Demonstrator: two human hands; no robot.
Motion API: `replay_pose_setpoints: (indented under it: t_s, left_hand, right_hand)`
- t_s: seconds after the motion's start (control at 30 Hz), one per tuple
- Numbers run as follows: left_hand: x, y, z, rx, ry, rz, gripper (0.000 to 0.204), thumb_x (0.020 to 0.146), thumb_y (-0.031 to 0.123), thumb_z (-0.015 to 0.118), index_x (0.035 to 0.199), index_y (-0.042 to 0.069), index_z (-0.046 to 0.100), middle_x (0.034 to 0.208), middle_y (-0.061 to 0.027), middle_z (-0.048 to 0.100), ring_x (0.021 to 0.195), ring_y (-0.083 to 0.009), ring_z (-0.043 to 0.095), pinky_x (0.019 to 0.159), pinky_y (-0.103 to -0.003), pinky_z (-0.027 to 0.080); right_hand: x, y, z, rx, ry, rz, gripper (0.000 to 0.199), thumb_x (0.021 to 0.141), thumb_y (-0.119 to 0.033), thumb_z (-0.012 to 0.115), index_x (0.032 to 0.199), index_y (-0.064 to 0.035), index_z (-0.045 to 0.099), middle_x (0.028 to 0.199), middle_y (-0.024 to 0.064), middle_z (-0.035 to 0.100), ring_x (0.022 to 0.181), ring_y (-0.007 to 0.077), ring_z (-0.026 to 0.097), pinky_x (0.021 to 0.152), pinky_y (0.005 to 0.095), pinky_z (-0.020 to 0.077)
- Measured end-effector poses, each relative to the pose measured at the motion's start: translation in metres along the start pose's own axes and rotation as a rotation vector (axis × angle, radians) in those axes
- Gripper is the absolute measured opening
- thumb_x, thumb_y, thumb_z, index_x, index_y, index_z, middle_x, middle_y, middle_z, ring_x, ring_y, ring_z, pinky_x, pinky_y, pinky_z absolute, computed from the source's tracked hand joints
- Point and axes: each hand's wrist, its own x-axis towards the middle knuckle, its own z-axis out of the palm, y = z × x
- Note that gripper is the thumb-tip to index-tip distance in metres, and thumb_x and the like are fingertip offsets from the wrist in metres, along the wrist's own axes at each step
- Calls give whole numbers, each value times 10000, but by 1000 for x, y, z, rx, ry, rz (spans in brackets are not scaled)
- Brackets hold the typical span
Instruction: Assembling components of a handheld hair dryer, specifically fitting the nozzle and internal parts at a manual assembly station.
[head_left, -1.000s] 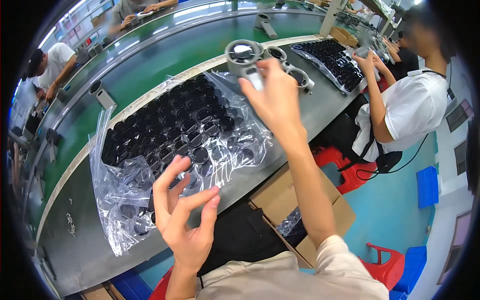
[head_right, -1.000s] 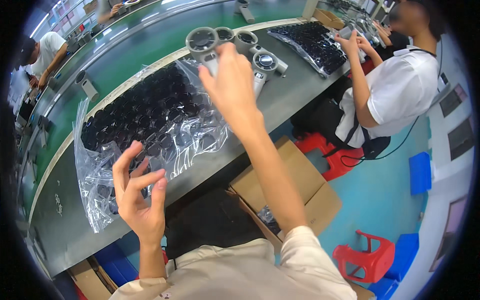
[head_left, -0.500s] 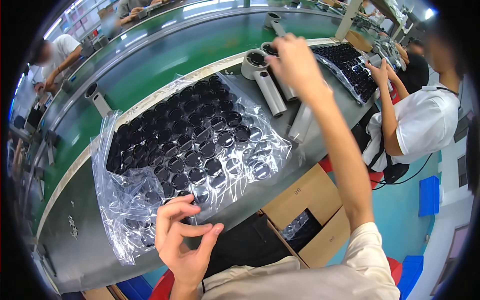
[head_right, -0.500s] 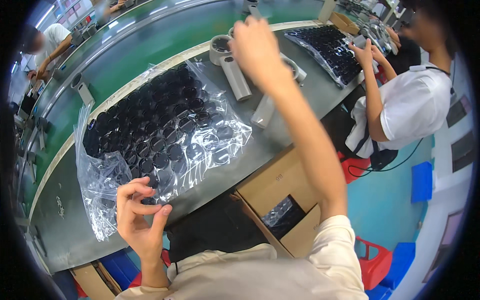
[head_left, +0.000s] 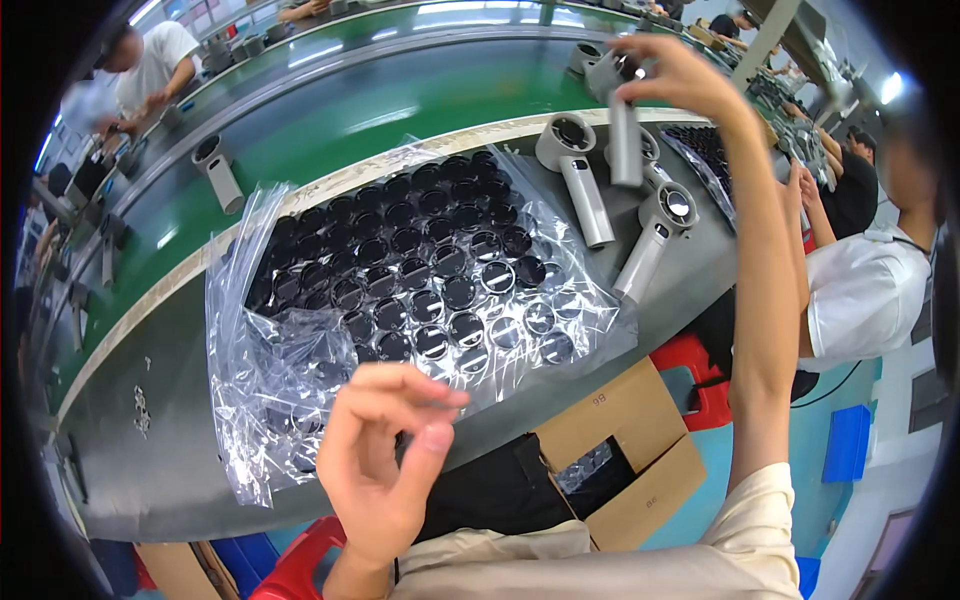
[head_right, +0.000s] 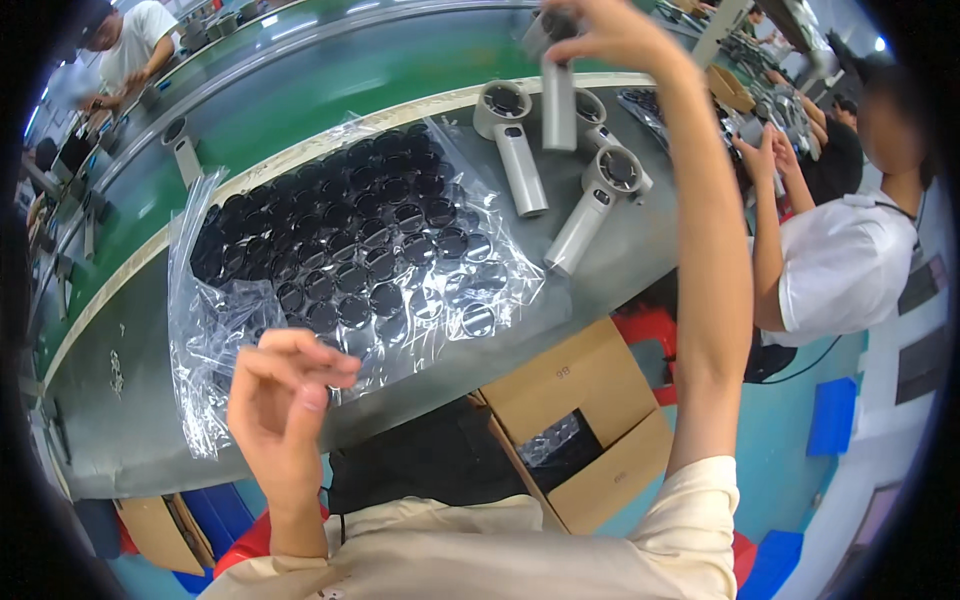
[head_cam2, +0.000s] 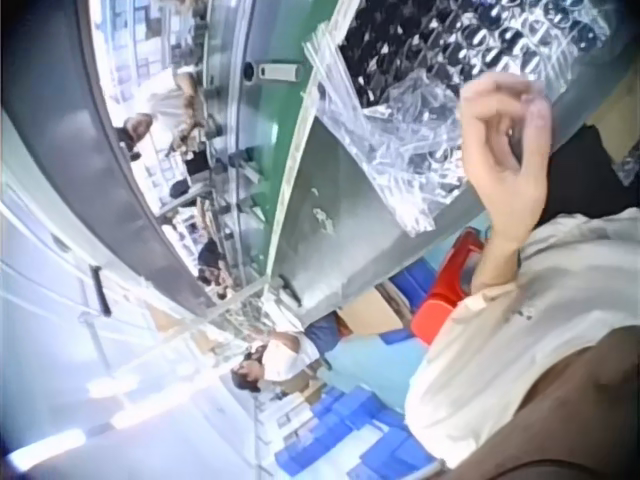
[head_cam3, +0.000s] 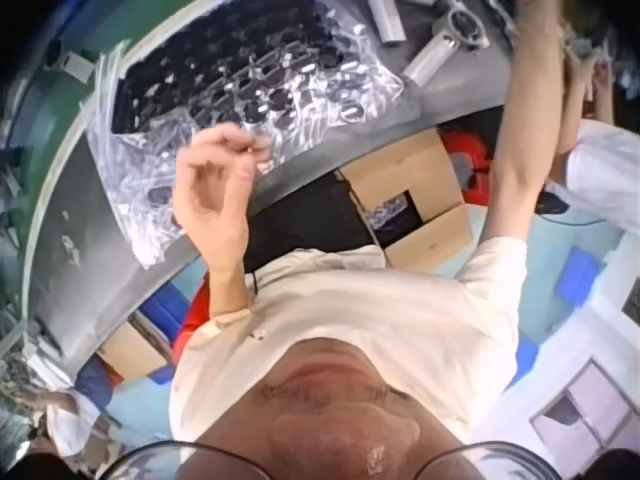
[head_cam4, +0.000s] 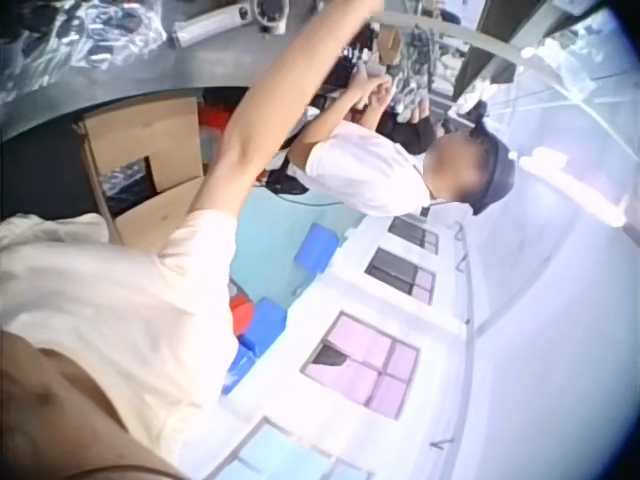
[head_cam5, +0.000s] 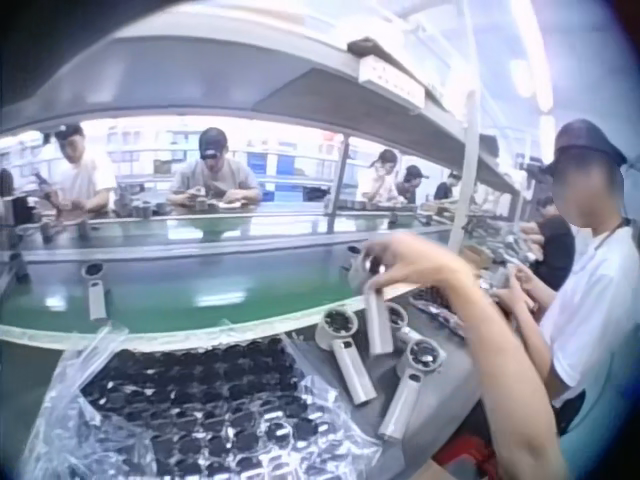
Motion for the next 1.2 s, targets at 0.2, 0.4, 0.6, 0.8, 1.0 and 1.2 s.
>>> replay_pose_setpoints:
  t_s: [0.2,0.4,0.6,0.8,1.0,1.2]
  left_hand:
    - [32,5,25,-337,-20,-60,445,964,262,437,1290,-19,327,1229,-261,468,1067,-311,565,867,-387,483]
    - [27,0,32,-434,-82,-139,524,987,356,394,1403,73,250,1258,-120,493,1135,-209,497,957,-364,380]
    - [11,5,20,-635,-31,-443,450,987,400,344,1303,81,356,1079,-88,559,823,-147,628,519,-297,553]
    - [6,17,33,-492,228,-478,585,960,520,283,1150,25,530,878,-107,644,588,-155,620,399,-251,515]
    - [-1,12,25,-489,181,-427,582,965,508,272,1154,18,523,912,-127,640,642,-184,641,416,-277,544]
    - [-6,6,18,-454,104,-337,645,958,517,293,1381,31,321,1114,-149,584,773,-198,656,467,-275,573]
  right_hand:
    - [-70,-138,-61,128,279,-77,531,668,-152,790,1123,-12,555,952,64,634,799,122,595,698,244,463]
    - [-122,-254,26,616,232,-31,743,536,-62,845,1194,37,515,1081,78,592,928,137,576,812,257,434]
    - [-136,-258,51,790,175,7,759,628,-146,819,1264,76,471,1221,127,536,1070,192,549,919,308,416]
    - [-141,-261,60,970,159,35,734,732,-271,765,1275,102,441,1272,178,507,1162,238,509,1004,359,361]
    - [-149,-266,67,1134,195,145,630,813,-269,685,1259,104,445,1232,191,530,1130,235,525,972,339,389]
    - [-154,-271,65,1112,206,197,562,822,-278,661,1199,94,474,1193,194,551,1075,216,544,934,322,406]
